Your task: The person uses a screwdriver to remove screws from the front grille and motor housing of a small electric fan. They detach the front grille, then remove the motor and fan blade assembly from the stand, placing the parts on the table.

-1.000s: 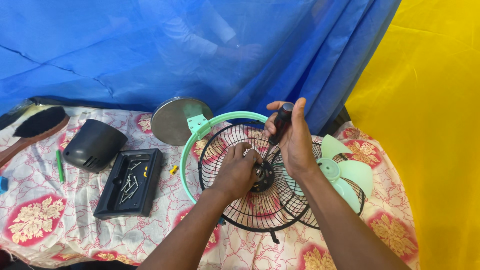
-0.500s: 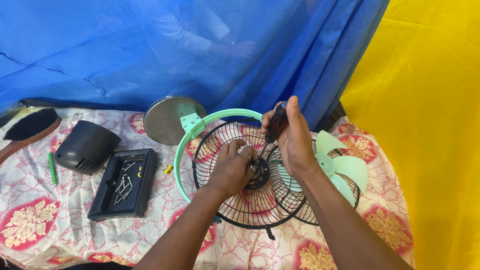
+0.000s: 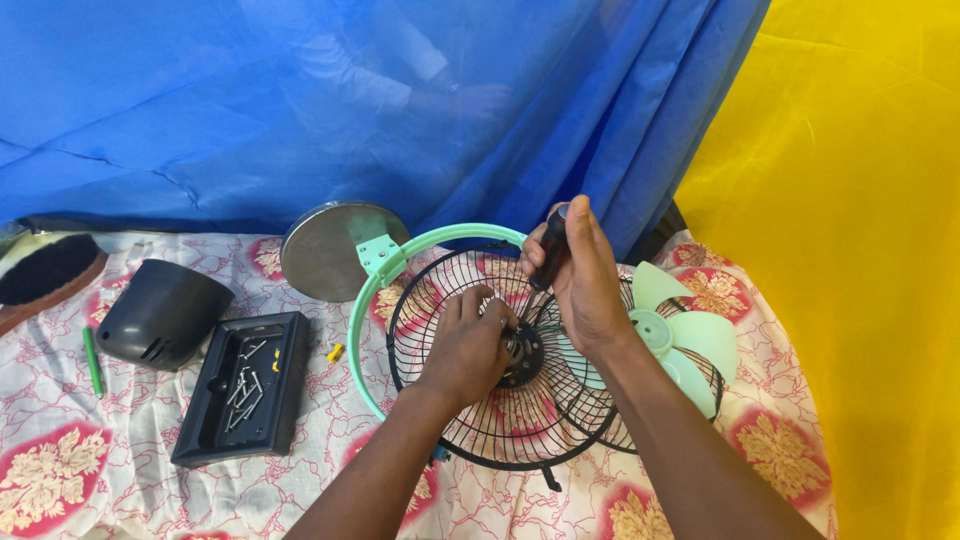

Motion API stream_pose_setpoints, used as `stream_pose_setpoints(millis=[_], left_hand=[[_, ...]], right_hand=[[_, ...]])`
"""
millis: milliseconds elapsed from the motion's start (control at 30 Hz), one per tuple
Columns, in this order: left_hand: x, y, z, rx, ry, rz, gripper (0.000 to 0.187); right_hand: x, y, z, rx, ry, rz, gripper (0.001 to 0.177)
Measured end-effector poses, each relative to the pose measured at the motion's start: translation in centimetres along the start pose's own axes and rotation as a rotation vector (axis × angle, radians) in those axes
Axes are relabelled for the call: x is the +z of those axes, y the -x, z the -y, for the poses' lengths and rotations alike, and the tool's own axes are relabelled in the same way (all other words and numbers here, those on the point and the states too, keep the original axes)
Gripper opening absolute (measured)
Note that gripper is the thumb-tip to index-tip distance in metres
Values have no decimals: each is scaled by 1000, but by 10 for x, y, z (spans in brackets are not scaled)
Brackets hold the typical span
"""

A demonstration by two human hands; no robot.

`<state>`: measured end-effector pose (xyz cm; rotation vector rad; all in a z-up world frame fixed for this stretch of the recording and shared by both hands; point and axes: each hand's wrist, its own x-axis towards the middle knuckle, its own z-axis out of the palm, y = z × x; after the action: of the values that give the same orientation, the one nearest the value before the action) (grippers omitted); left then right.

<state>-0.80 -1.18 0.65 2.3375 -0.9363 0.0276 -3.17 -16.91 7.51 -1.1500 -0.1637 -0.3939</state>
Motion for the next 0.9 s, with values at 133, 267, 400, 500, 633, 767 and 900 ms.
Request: stream_pose_setpoints(millis=[133, 267, 400, 500, 633, 767, 900], left_hand=[[0, -2, 1, -2, -5, 33, 49], [-3, -3, 2, 34, -25, 37, 50], [-10, -3, 3, 25, -14, 104, 51], [-15, -4, 3, 41, -38, 107, 48], [-18, -7, 0, 33, -80, 168, 43], [-20, -7, -1, 29, -105, 166, 35], [-22, -9, -3, 13, -158, 201, 32]], right_hand=[[1, -3, 0, 4, 100, -86, 53], [1, -1, 1, -2, 141, -113, 71], [4, -2, -1, -11, 43, -98, 78], [8, 1, -2, -41, -3, -135, 64], [11, 1, -4, -96, 150, -149, 38], [13, 4, -3, -97, 192, -215, 41], [14, 6, -1, -109, 216, -221, 49]])
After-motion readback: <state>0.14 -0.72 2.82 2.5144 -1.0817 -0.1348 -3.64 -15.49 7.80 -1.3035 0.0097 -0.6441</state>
